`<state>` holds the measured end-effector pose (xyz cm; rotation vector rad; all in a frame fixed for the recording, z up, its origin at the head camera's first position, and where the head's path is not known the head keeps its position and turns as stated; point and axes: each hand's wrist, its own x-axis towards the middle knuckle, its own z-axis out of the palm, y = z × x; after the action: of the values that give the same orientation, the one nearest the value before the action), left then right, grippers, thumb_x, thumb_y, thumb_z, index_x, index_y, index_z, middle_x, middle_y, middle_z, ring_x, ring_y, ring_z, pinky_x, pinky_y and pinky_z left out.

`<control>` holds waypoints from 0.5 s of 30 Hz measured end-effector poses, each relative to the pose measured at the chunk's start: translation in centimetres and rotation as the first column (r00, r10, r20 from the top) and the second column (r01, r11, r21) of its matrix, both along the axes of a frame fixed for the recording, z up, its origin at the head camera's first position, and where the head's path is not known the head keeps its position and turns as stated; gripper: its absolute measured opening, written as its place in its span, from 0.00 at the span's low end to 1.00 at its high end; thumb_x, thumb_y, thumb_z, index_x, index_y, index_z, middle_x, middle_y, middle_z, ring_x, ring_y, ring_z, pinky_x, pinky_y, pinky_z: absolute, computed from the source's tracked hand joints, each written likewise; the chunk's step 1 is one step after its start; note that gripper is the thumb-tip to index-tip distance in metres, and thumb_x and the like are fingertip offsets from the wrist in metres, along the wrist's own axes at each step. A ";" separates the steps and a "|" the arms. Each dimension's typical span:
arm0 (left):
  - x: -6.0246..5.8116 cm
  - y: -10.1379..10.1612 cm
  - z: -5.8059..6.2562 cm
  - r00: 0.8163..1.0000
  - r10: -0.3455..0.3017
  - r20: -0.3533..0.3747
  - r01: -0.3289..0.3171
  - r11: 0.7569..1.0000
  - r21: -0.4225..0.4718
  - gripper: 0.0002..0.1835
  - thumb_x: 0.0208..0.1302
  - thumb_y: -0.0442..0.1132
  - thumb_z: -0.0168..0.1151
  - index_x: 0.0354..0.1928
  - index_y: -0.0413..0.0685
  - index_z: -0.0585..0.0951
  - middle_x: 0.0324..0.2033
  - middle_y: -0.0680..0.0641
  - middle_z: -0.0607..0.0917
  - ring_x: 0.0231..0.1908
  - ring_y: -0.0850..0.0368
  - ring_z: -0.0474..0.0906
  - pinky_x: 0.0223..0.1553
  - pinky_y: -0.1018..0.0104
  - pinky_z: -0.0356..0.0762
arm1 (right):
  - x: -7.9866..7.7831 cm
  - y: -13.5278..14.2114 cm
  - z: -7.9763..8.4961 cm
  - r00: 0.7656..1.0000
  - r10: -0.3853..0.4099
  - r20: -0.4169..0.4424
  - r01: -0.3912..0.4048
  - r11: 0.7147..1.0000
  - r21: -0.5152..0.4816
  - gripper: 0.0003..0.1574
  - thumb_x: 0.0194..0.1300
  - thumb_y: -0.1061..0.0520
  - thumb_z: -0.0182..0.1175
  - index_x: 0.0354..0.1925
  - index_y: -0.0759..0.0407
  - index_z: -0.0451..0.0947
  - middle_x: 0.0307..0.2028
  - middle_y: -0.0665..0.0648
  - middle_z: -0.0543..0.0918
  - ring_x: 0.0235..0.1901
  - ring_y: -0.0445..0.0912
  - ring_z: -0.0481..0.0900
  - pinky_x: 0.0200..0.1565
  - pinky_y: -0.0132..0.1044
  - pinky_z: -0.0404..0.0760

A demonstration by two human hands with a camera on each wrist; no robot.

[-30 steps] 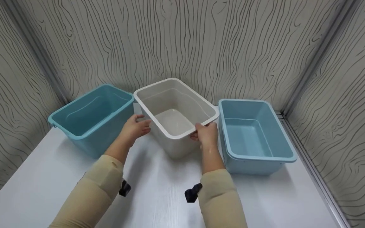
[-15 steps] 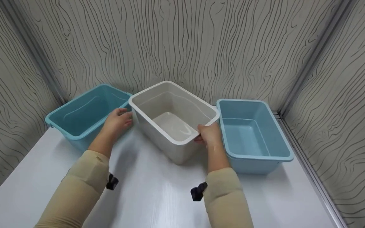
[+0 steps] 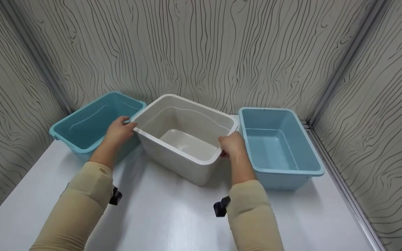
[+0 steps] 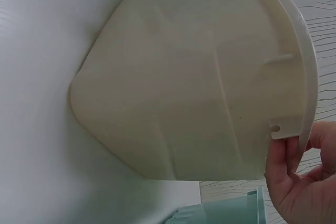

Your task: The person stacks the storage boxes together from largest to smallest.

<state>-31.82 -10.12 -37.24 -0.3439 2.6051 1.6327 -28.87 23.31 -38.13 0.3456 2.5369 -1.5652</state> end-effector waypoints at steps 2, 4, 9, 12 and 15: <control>0.0 -0.2 0.1 1.000 -0.011 0.006 0.011 1.000 -0.024 0.31 0.65 0.47 0.51 0.66 0.45 0.58 0.64 0.42 0.63 0.64 0.46 0.59 0.62 0.49 0.57 | -0.1 0.0 0.1 1.000 0.013 0.000 -0.013 1.000 0.023 0.28 0.63 0.61 0.44 0.60 0.72 0.61 0.43 0.68 0.78 0.28 0.46 0.82 0.32 0.39 0.82; 0.0 -0.4 0.1 1.000 -0.022 0.013 0.023 0.999 -0.047 0.31 0.65 0.47 0.51 0.66 0.45 0.59 0.64 0.41 0.63 0.63 0.45 0.59 0.62 0.48 0.57 | -0.3 0.0 0.3 1.000 0.024 0.006 -0.025 0.998 0.058 0.28 0.62 0.61 0.44 0.59 0.72 0.61 0.44 0.69 0.78 0.28 0.46 0.82 0.32 0.39 0.82; -0.1 -1.0 0.2 0.998 -0.065 0.016 0.066 0.989 -0.130 0.29 0.64 0.46 0.51 0.64 0.41 0.62 0.61 0.40 0.67 0.61 0.45 0.62 0.60 0.49 0.60 | -0.5 0.0 0.9 0.998 0.058 0.025 -0.061 0.989 0.135 0.27 0.61 0.62 0.43 0.57 0.75 0.64 0.42 0.70 0.79 0.28 0.47 0.82 0.31 0.39 0.82; -0.1 -1.3 0.3 0.996 -0.078 0.033 0.082 0.986 -0.148 0.28 0.64 0.46 0.51 0.63 0.42 0.62 0.60 0.40 0.68 0.60 0.45 0.64 0.60 0.49 0.61 | -0.7 0.2 1.3 0.996 0.077 0.033 -0.082 0.981 0.174 0.25 0.59 0.64 0.43 0.53 0.77 0.66 0.40 0.70 0.79 0.27 0.48 0.83 0.30 0.39 0.82; 0.0 -1.5 0.4 0.995 -0.085 0.053 0.092 0.984 -0.151 0.27 0.65 0.45 0.51 0.63 0.42 0.63 0.59 0.41 0.69 0.59 0.45 0.65 0.59 0.48 0.62 | -1.0 0.3 1.5 0.995 0.102 0.019 -0.104 0.970 0.221 0.23 0.57 0.66 0.42 0.50 0.77 0.68 0.40 0.71 0.79 0.28 0.49 0.83 0.30 0.39 0.82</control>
<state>-31.81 -11.61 -36.87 -0.2651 2.6764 1.3851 -29.86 23.62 -36.64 0.2387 2.6825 -1.2451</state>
